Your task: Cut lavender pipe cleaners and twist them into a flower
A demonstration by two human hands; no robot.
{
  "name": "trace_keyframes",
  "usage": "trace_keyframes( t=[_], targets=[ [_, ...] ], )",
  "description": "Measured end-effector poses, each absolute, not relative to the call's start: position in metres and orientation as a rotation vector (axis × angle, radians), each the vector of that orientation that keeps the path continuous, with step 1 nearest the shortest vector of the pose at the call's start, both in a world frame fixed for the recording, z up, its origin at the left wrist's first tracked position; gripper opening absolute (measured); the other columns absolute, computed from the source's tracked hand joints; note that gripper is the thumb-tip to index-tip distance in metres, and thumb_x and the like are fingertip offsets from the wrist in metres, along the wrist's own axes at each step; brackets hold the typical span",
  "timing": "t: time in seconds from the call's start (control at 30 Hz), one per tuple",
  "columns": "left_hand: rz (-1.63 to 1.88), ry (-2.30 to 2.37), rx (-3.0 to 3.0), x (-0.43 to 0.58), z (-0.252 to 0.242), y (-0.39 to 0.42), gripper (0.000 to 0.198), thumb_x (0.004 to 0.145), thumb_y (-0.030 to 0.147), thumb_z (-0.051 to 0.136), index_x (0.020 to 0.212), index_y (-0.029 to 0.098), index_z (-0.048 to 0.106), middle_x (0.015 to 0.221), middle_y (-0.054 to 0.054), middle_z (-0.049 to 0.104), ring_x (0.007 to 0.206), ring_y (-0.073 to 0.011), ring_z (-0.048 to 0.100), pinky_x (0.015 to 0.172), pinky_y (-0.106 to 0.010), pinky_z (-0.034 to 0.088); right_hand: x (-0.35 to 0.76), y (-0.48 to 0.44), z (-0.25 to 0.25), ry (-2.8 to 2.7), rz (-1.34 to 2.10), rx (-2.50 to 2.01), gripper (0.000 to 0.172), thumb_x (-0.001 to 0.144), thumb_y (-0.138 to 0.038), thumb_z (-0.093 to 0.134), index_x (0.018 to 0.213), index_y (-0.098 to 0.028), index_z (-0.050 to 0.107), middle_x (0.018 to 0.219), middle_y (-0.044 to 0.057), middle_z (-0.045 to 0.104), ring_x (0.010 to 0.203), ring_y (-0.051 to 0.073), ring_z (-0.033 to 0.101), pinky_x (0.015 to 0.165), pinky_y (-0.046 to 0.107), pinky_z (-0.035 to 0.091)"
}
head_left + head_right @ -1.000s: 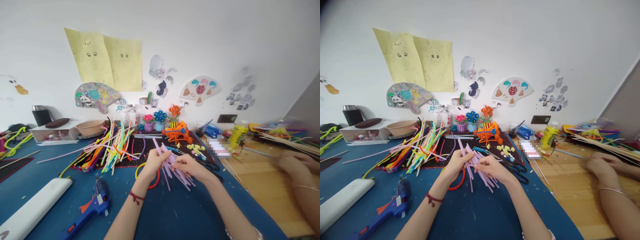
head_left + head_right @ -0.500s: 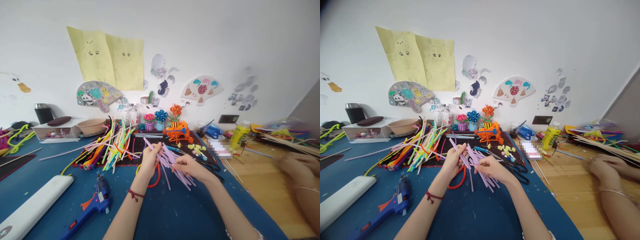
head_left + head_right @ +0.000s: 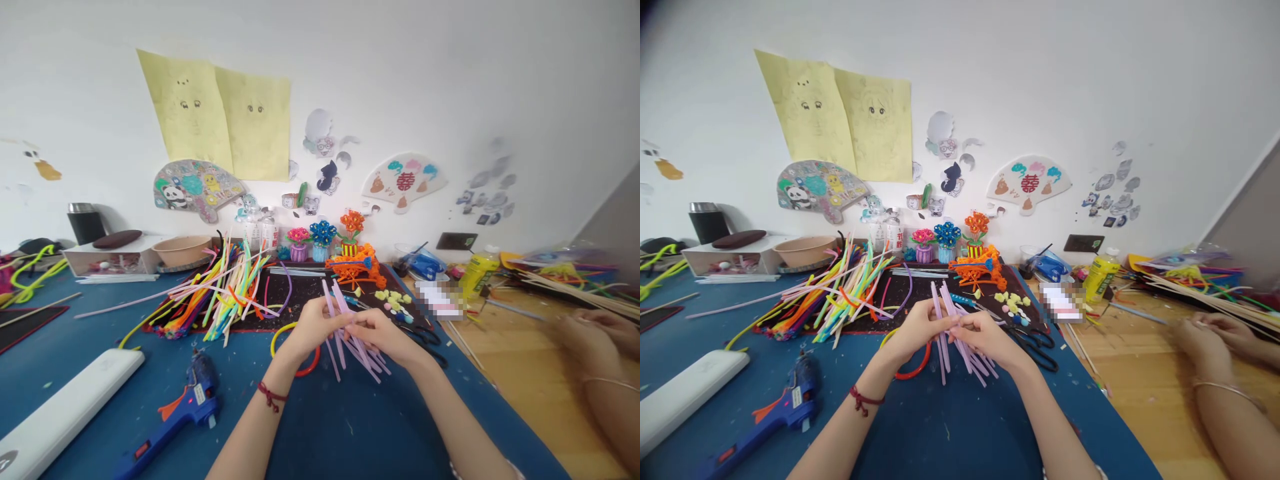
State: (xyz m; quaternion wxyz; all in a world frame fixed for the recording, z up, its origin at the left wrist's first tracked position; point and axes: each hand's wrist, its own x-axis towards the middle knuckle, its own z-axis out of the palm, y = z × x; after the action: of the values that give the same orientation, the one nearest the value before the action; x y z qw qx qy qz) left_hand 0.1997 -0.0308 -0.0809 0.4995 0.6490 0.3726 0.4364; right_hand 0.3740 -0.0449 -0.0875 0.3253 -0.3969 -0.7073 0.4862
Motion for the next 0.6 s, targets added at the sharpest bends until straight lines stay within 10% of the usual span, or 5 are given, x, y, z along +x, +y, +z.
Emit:
trace_keyframes(
  t=[0.6],
  targets=[
    [1.277, 1.143, 1.629, 0.1965, -0.0807, -0.0233, 0.035, 0.083, 0.044, 0.049, 0.064, 0.017, 0.061, 0.047, 0.001, 0.054, 0.046, -0.0120, 0.047, 0.051, -0.023, 0.036, 0.3756, -0.0433, -0.0893, -1.815, 1.242, -1.072, 0.041, 0.084, -0.053, 0.057, 0.076, -0.014, 0.064, 0.039, -0.008, 0.036, 0.035, 0.006, 0.029, 0.038, 0.021, 0.020]
  ],
)
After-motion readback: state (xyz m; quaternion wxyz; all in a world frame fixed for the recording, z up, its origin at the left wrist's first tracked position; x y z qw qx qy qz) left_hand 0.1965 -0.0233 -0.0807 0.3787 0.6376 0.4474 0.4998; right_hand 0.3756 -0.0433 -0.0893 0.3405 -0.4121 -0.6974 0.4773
